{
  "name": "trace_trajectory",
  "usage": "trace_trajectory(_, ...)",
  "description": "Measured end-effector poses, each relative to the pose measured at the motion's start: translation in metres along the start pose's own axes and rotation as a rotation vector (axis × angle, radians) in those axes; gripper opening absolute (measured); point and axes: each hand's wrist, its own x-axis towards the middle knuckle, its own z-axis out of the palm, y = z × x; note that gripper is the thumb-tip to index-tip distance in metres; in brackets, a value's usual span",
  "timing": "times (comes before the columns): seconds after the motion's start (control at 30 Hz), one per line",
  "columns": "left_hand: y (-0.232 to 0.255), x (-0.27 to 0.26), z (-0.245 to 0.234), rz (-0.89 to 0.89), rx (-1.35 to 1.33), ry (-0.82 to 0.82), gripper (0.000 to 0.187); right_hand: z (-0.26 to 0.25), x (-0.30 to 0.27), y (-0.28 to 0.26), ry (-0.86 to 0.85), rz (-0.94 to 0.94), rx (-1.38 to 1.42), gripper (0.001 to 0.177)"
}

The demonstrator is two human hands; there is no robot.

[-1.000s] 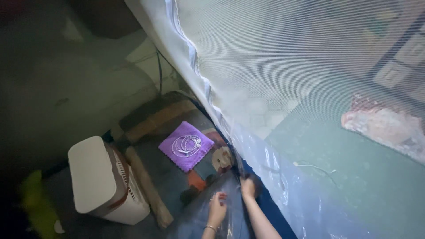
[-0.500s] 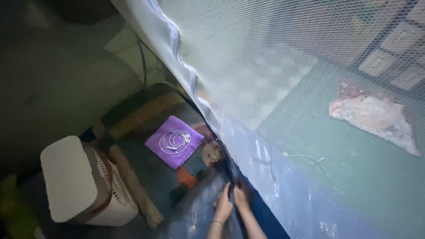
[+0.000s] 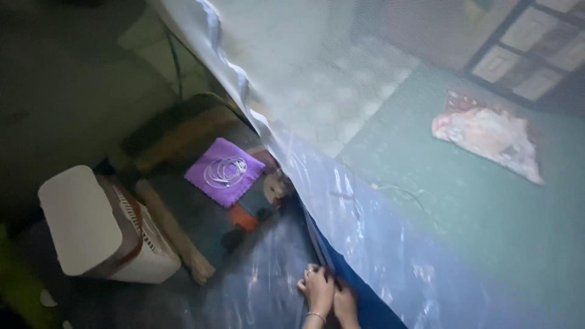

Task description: The person assembles a mosquito net by inserting a flexible rod into the net's hem and securing it. They sit on the floor, manipulate the net and rod, and lift the assembled section to attach it to the ceiling.

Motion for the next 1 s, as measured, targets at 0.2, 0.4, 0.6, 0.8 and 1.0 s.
trace_trajectory(0.2,-0.028,0.008,0.020,0.052,0.094,0.113,0.019,-0.013,-0.026,0.044,0.041,-0.024,-0.252,0.024)
trace_trajectory(0.4,-0.033,0.001,0.026,-0.032,0.028,0.212,0.021,-0.063,-0.078,0.065,0.070,-0.008,-0.236,0.028)
trace_trajectory(0.6,-0.030,-0.066,0.029,0.148,-0.008,-0.199,0.026,-0.085,-0.115,0.025,0.033,0.134,-0.292,0.032)
trace_trajectory(0.8,-0.029,-0.097,0.046,0.265,0.124,-0.172,0.023,-0.101,-0.135,0.029,0.052,0.119,-0.264,0.031)
trace_trajectory(1.0,-0.050,-0.081,0.068,0.246,0.210,-0.176,0.022,-0.147,-0.179,0.034,0.072,0.252,-0.333,0.031)
